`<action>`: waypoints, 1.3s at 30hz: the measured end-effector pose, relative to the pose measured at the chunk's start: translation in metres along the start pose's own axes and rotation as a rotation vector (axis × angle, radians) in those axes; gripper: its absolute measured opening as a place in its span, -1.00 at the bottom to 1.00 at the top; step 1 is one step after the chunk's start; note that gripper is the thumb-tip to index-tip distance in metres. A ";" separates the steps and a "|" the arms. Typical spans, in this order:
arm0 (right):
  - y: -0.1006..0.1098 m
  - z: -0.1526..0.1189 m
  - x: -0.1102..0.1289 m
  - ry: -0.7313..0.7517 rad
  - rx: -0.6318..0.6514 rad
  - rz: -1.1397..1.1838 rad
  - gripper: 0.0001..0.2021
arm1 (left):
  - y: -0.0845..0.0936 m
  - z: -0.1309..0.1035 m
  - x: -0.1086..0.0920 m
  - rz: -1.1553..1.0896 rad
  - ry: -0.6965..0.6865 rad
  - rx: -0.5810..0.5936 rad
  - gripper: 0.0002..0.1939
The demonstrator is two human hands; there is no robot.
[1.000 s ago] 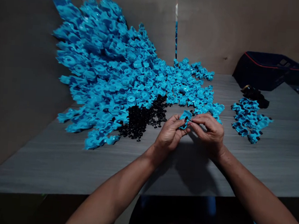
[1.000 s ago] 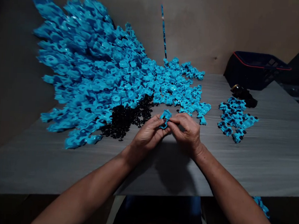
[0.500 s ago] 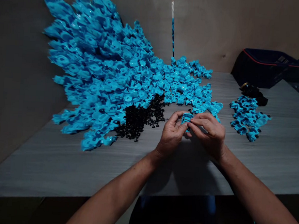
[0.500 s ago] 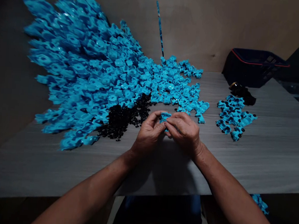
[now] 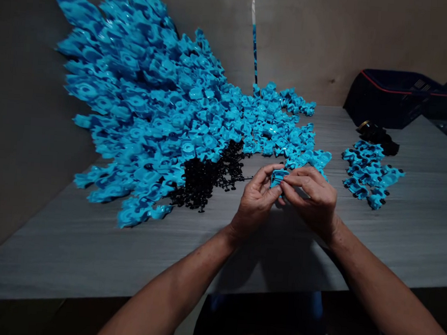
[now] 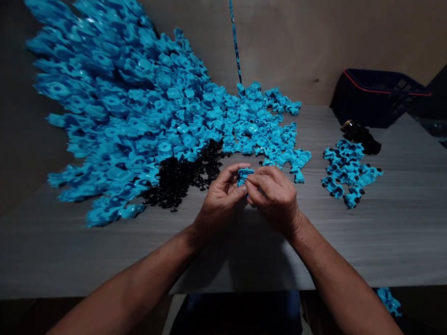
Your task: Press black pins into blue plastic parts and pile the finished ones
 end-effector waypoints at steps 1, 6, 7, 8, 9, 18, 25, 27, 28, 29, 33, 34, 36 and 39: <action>0.000 0.000 0.000 -0.002 -0.001 -0.011 -0.87 | 0.000 -0.001 0.000 -0.018 0.006 0.011 -0.63; 0.000 0.001 0.003 0.046 -0.020 -0.076 -0.85 | 0.002 -0.002 0.002 -0.064 0.039 0.026 -0.65; 0.000 0.001 0.002 0.052 -0.023 -0.074 -0.85 | 0.002 -0.002 0.002 -0.047 0.038 0.021 -0.65; 0.000 0.001 0.001 0.055 -0.026 -0.063 -0.85 | 0.002 -0.001 0.002 -0.028 0.033 0.013 -0.65; -0.001 0.001 -0.001 0.051 -0.027 -0.042 -0.87 | 0.003 -0.001 0.002 -0.010 0.028 0.004 -0.65; 0.000 0.002 -0.031 -0.276 0.094 0.289 -0.76 | 0.005 0.002 0.000 0.047 -0.058 -0.044 -0.62; -0.003 -0.002 -0.035 -0.449 0.114 0.465 -0.86 | 0.007 0.002 0.000 0.150 -0.118 -0.073 -0.64; -0.004 -0.003 -0.038 -0.509 0.118 0.517 -0.83 | 0.008 0.001 0.000 0.174 -0.124 -0.076 -0.64; -0.006 -0.004 -0.039 -0.538 0.122 0.550 -0.81 | 0.008 0.001 0.001 0.184 -0.126 -0.076 -0.65; -0.007 -0.004 -0.041 -0.568 0.126 0.584 -0.78 | 0.008 0.001 0.001 0.193 -0.128 -0.076 -0.65; -0.012 -0.007 -0.046 -0.662 0.132 0.687 -0.70 | 0.007 -0.001 0.003 0.224 -0.116 -0.079 -0.66; -0.013 -0.007 -0.047 -0.683 0.135 0.699 -0.69 | 0.007 -0.002 0.003 0.237 -0.112 -0.085 -0.67; -0.015 -0.010 -0.048 -0.724 0.134 0.714 -0.69 | 0.007 -0.003 0.003 0.276 -0.107 -0.097 -0.69; -0.018 -0.012 -0.049 -0.768 0.118 0.724 -0.70 | 0.007 -0.003 0.002 0.334 -0.117 -0.113 -0.70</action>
Point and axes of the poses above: each hand's wrist, its own z-axis towards the middle knuckle, its own y-axis out of the back of the hand, x = y × z, the point moved 4 cm from there along z, towards the middle knuckle, and after that the axes turned 8 degrees about z, right-handed, at the moved point
